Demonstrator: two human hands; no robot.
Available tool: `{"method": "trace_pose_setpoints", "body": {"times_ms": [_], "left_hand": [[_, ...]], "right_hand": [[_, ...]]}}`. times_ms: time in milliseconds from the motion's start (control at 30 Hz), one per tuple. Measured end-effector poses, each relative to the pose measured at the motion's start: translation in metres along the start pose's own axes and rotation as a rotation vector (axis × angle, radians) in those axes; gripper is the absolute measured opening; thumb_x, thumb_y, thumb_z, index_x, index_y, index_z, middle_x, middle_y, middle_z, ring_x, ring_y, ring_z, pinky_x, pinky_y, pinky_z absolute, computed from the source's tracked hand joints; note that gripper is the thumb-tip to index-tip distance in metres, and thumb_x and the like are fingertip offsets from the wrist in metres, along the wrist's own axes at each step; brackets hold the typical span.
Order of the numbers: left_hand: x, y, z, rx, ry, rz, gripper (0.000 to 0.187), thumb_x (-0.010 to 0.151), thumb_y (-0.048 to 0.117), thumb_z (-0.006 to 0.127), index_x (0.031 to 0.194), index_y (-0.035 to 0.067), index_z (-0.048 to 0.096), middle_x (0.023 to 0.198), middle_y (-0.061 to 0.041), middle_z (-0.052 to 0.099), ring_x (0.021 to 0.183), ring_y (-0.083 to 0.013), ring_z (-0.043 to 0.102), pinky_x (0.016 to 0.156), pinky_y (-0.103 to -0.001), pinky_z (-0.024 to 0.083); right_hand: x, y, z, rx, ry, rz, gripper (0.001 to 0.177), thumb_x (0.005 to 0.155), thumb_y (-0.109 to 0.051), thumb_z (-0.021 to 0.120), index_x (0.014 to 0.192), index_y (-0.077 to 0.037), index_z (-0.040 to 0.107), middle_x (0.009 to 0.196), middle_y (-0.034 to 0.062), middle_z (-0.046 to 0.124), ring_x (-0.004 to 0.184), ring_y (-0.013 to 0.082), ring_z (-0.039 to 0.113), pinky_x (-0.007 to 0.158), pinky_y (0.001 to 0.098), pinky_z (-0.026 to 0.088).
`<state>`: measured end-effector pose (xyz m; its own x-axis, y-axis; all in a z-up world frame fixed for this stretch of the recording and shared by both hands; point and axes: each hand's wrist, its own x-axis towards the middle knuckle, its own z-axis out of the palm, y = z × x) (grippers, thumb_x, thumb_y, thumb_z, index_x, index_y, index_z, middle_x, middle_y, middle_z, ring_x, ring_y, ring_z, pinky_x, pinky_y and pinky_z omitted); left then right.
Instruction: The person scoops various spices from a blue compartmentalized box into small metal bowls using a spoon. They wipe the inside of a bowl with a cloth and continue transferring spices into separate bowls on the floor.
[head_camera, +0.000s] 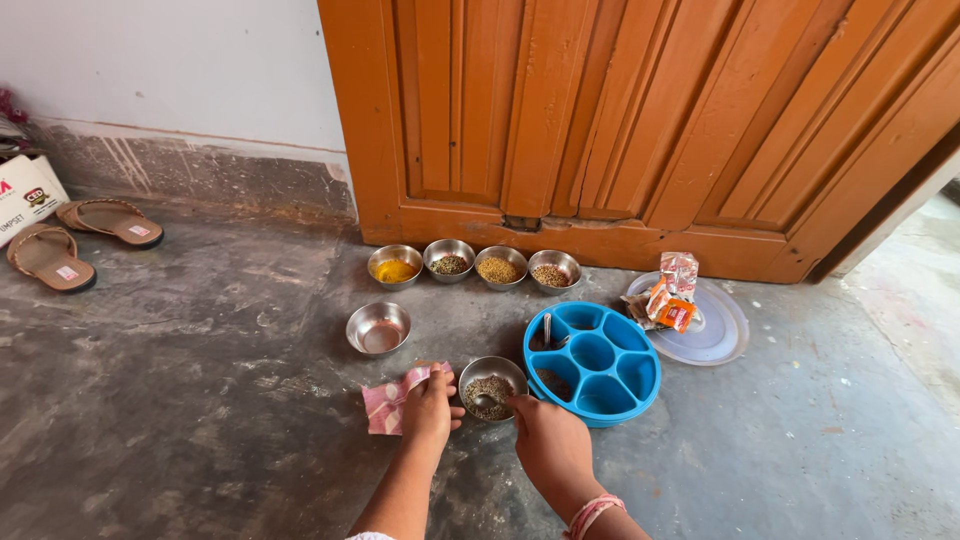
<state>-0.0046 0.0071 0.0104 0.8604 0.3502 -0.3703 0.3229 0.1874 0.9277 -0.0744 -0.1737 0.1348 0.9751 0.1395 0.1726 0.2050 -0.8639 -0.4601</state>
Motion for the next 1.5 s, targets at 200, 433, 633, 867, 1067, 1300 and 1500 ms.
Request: {"method": "trace_pose_setpoints", "body": {"times_ms": [200,433,633,867,1067,1300,1500], "left_hand": [[0.0,0.0,0.0,0.024,-0.003,-0.002,0.061,0.1,0.054,0.044,0.127,0.006,0.069,0.114,-0.01,0.074,0.063,-0.0182,0.068,0.057,-0.033,0.058],[0.002,-0.004,0.003,0.057,0.005,-0.016,0.06,0.1,0.055,0.045,0.126,0.008,0.071,0.115,-0.009,0.074,0.065,-0.0169,0.07,0.058,-0.032,0.058],[0.009,-0.011,0.003,0.067,-0.004,0.006,0.059,0.099,0.055,0.046,0.125,0.008,0.071,0.114,-0.01,0.075,0.066,-0.0177,0.07,0.058,-0.033,0.058],[0.014,-0.017,0.004,0.063,-0.033,0.005,0.058,0.1,0.053,0.046,0.125,0.007,0.071,0.112,-0.01,0.077,0.068,-0.0205,0.072,0.059,-0.035,0.057],[0.011,-0.018,0.001,0.112,-0.049,0.006,0.059,0.101,0.051,0.043,0.13,0.006,0.067,0.113,-0.009,0.076,0.072,-0.0226,0.075,0.062,-0.036,0.06],[0.004,-0.01,0.003,0.135,-0.071,-0.014,0.061,0.102,0.052,0.04,0.132,0.006,0.066,0.117,-0.009,0.075,0.078,-0.0225,0.075,0.064,-0.035,0.061],[0.0,-0.011,0.002,0.154,-0.074,-0.024,0.061,0.102,0.051,0.039,0.134,0.006,0.065,0.118,-0.009,0.075,0.079,-0.0223,0.075,0.066,-0.035,0.061]], "right_hand": [[0.008,0.006,-0.009,0.049,0.166,0.067,0.024,0.089,-0.016,0.06,0.106,-0.02,0.077,0.084,0.011,0.077,0.078,0.0342,0.073,0.07,0.0477,0.056],[0.02,0.037,-0.032,-0.175,0.329,0.242,0.023,0.092,-0.017,0.057,0.105,-0.019,0.076,0.089,0.01,0.076,0.078,0.0346,0.072,0.066,0.0476,0.055],[0.027,0.057,-0.025,-0.329,0.086,0.292,0.023,0.095,-0.019,0.054,0.105,-0.017,0.074,0.088,0.0081,0.076,0.081,0.0315,0.073,0.067,0.0459,0.056],[0.035,0.06,-0.004,-0.209,0.16,0.373,0.024,0.095,-0.023,0.057,0.104,-0.02,0.078,0.091,0.0116,0.076,0.086,0.0346,0.073,0.075,0.0473,0.057],[0.037,0.064,0.011,0.043,0.243,0.478,0.025,0.093,-0.025,0.06,0.104,-0.02,0.082,0.095,0.0131,0.077,0.088,0.0359,0.072,0.077,0.0455,0.056],[0.047,0.076,0.013,0.649,0.169,0.692,0.024,0.094,-0.014,0.063,0.107,-0.003,0.081,0.078,0.0095,0.078,0.063,0.014,0.064,0.061,0.0307,0.05],[0.048,0.08,0.015,0.918,0.179,0.756,0.024,0.096,-0.01,0.062,0.11,0.003,0.076,0.075,0.0101,0.073,0.052,0.0127,0.05,0.046,0.0291,0.038]]}}
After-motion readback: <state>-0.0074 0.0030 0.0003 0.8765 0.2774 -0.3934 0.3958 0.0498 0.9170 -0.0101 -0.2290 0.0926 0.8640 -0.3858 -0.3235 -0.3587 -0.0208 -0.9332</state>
